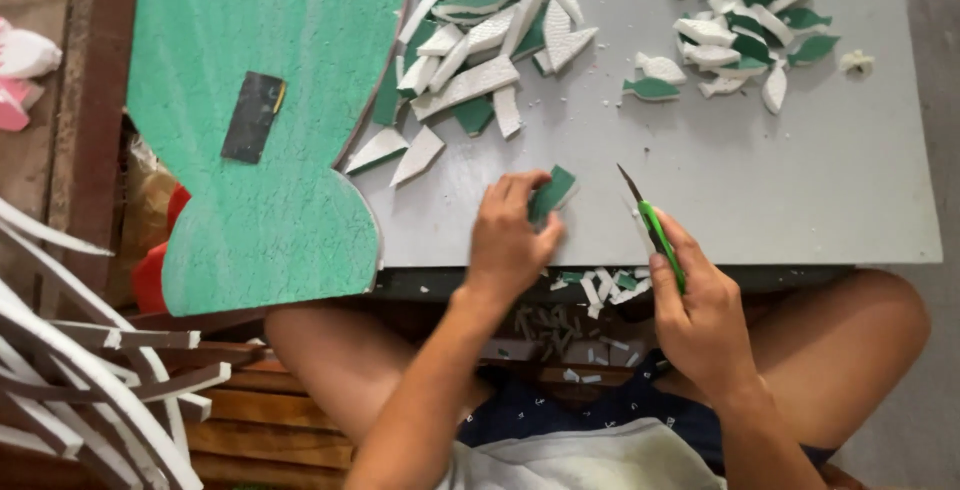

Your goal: Cutting and shaping small foam pieces into leaf shapes using a utility knife

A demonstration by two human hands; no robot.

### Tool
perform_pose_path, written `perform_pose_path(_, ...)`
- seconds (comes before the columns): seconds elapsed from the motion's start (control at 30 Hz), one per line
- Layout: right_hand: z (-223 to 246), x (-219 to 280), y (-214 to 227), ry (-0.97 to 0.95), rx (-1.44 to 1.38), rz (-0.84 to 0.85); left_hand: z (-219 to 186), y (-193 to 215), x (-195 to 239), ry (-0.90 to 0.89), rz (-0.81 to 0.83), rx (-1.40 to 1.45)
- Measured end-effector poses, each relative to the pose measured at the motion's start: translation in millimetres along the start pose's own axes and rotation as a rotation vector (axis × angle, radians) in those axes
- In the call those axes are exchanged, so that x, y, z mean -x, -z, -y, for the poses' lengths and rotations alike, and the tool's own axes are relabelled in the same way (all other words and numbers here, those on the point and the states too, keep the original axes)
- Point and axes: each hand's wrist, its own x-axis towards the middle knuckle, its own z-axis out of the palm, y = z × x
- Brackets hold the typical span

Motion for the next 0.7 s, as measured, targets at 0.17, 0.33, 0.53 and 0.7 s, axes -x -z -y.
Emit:
perform_pose_path(0.17,-33.0,-2.5,-21.7,0.186,0.195,-0.016,9.1,33.7,-5.1,-0.209,0.072,-0.093)
perform_pose_path(0.33,-26.3,-3.8,-40.9,0.304,0.299,-0.033,13.8,32.0,-3.6,-0.293,0.028,-0.080)
perform_pose_path(0.53,-30.3,-3.6,-57.6,0.406,0.414,-0.074,11.5,35.5,-6.1,-0.363,0.048,-0.135)
perform_pose_path(0.7,-30.6,-3.4,-58.9,0.418,0.484,-0.055,10.5,34.6,-5.8,-0.368,0.061,-0.172)
